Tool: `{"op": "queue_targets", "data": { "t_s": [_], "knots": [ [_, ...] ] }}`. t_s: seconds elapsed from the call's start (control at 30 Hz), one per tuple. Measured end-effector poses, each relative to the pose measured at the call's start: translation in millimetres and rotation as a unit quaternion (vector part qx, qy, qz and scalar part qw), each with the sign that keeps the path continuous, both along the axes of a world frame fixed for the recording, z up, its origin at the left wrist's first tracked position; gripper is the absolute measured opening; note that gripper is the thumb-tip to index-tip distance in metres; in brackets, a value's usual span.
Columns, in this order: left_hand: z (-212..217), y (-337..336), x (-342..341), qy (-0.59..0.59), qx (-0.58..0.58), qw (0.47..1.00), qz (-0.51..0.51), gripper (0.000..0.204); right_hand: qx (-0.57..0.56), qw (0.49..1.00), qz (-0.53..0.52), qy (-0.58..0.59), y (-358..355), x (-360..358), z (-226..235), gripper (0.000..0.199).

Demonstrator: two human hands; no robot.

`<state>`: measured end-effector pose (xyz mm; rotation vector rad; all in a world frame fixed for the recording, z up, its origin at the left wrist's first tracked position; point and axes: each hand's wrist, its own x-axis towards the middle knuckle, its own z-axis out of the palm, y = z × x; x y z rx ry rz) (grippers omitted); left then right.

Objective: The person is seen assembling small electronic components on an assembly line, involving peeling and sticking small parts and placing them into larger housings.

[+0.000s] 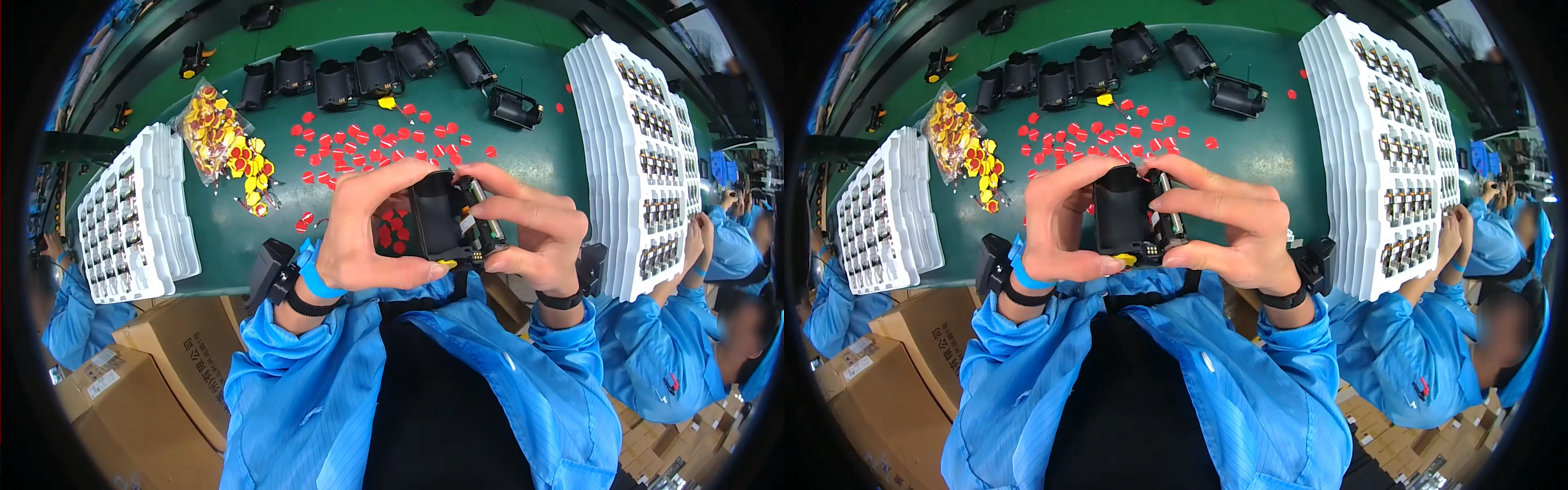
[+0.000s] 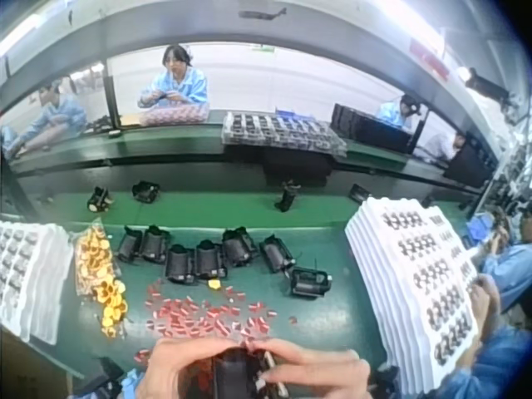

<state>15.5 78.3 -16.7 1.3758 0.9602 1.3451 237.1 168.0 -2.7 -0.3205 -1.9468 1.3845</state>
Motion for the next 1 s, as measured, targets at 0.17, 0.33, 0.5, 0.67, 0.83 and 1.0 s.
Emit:
{"op": "queue_targets", "data": {
  "t_s": [0.17, 0.33, 0.5, 0.67, 0.83, 1.0],
  "knots": [
    [6, -4, 7, -0.126, -0.086, 0.988, -0.001, 0.072, 0.046, 0.997, -0.058, 0.038, -12, -7, -11, 0.048],
    [0, -6, 4, -0.168, -0.099, 0.980, -0.032, 0.072, -0.080, 0.989, -0.089, 0.086, -29, -12, -12, 0.047],
    [2, -6, 5, -0.131, -0.085, 0.988, -0.013, 0.070, -0.128, 0.984, -0.114, 0.040, -32, -10, -7, 0.044],
    [1, -6, 4, -0.116, -0.060, 0.991, -0.023, 0.069, -0.052, 0.997, -0.053, 0.023, -24, -2, -6, 0.036],
    [-4, -5, 7, -0.092, -0.009, 0.996, 0.002, 0.070, 0.160, 0.983, -0.065, -0.061, -26, 4, -1, 0.034],
    [-11, -5, 7, 0.001, 0.053, 0.998, 0.021, 0.072, 0.183, 0.979, 0.012, -0.091, -16, 11, 16, 0.035]
  ]
}}
